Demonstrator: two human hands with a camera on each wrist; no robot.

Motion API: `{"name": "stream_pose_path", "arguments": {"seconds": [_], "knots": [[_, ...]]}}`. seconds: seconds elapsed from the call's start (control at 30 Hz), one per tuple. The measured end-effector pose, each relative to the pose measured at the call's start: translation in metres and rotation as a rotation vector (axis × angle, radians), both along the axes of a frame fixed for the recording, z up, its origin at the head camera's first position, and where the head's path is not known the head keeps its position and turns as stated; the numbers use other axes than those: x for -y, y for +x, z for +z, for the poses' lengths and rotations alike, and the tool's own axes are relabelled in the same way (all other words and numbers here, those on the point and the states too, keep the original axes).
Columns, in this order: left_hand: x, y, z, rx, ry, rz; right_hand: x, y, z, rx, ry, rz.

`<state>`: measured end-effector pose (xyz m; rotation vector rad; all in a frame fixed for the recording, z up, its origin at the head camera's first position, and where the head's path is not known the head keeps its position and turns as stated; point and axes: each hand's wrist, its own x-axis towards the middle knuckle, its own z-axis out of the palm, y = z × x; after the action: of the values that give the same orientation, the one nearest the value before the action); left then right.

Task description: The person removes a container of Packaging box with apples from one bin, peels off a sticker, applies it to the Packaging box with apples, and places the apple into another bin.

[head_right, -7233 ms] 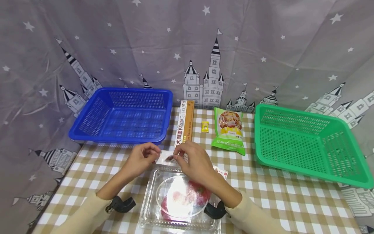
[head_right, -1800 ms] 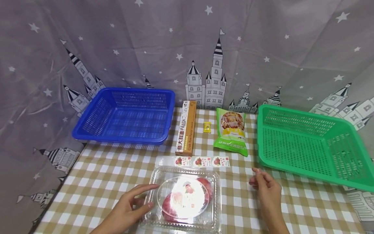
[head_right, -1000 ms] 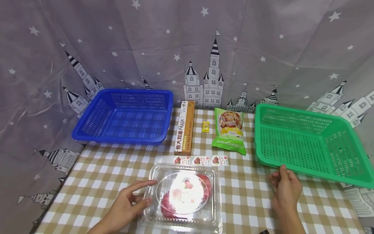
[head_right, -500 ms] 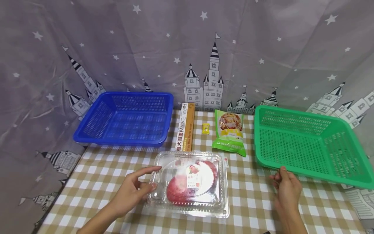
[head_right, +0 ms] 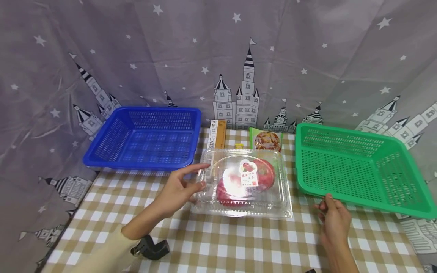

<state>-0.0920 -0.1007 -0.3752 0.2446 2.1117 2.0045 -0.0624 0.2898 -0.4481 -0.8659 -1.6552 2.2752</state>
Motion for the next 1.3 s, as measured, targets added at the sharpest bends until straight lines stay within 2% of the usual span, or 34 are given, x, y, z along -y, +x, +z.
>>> {"name": "stream_pose_path", "arguments": {"seconds": [0.23,0.43,0.63,1.0,1.2,1.3], "knots": [[-0.031,-0.028,0.007,-0.074,-0.019,-0.043,-0.001,0.000,0.000,0.014,0.035,0.018],[-0.062,-0.043,0.016,-0.053,-0.042,-0.054,-0.002,-0.001,-0.001,0.035,0.114,0.042],[-0.090,-0.056,0.020,-0.073,-0.102,-0.043,-0.002,-0.002,-0.003,0.017,0.084,0.036],[-0.139,-0.076,0.030,-0.056,-0.093,-0.018,-0.006,-0.001,-0.002,0.044,0.040,0.015],[-0.163,-0.083,0.032,-0.136,-0.146,-0.034,-0.004,-0.001,-0.002,0.072,0.057,0.001],[-0.174,-0.085,0.033,-0.146,-0.156,-0.046,-0.004,0.000,-0.002,0.055,0.045,0.012]]}}
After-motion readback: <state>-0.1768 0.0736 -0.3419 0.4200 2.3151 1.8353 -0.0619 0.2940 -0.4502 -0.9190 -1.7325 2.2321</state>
